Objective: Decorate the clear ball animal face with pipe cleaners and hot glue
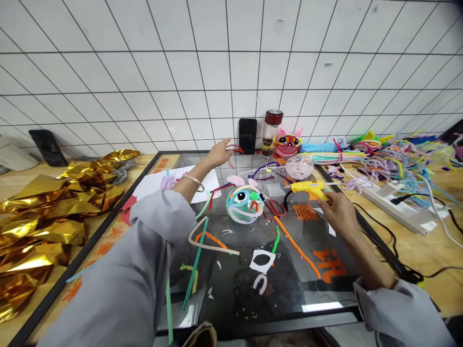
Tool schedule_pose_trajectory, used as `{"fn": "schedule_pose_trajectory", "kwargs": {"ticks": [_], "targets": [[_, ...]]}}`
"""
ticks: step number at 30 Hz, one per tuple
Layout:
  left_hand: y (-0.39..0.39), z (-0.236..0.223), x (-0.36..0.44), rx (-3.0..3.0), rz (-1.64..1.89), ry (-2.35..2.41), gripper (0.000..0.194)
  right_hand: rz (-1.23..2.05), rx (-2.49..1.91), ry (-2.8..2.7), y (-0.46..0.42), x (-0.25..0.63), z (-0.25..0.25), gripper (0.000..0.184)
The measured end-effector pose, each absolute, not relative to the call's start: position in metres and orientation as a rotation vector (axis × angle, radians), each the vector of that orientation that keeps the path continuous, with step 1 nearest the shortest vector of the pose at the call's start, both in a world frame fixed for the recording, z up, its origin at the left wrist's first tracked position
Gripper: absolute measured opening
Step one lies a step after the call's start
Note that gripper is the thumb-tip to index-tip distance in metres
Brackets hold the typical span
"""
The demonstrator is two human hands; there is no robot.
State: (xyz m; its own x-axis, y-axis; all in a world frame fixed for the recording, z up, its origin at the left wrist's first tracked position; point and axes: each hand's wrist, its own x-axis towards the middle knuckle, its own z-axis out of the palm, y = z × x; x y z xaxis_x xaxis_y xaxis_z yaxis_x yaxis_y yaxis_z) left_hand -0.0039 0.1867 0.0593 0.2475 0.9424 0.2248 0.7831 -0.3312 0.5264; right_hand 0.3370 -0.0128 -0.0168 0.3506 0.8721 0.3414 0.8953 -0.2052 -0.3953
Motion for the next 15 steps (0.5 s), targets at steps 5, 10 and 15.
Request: {"fn": "schedule_pose_trajectory", "kwargs": {"ticks": [5,10,15], "targets": [[0.148,0.052,-0.036,2.082,0.785,1.579,0.05,-0.063,-2.181,-1.564,-0.017,0.344,-0.028,0.038],[0.106,0.03,-0.049,2.087,0.698,1.819,0.032,-0.017,-2.254,-1.594,-0.016,0.349,-0.037,0.041],[0.082,0.007,-0.05,2.122,0.603,1.972,0.027,0.018,-2.222,-1.644,-0.014,0.347,-0.039,0.039]]}}
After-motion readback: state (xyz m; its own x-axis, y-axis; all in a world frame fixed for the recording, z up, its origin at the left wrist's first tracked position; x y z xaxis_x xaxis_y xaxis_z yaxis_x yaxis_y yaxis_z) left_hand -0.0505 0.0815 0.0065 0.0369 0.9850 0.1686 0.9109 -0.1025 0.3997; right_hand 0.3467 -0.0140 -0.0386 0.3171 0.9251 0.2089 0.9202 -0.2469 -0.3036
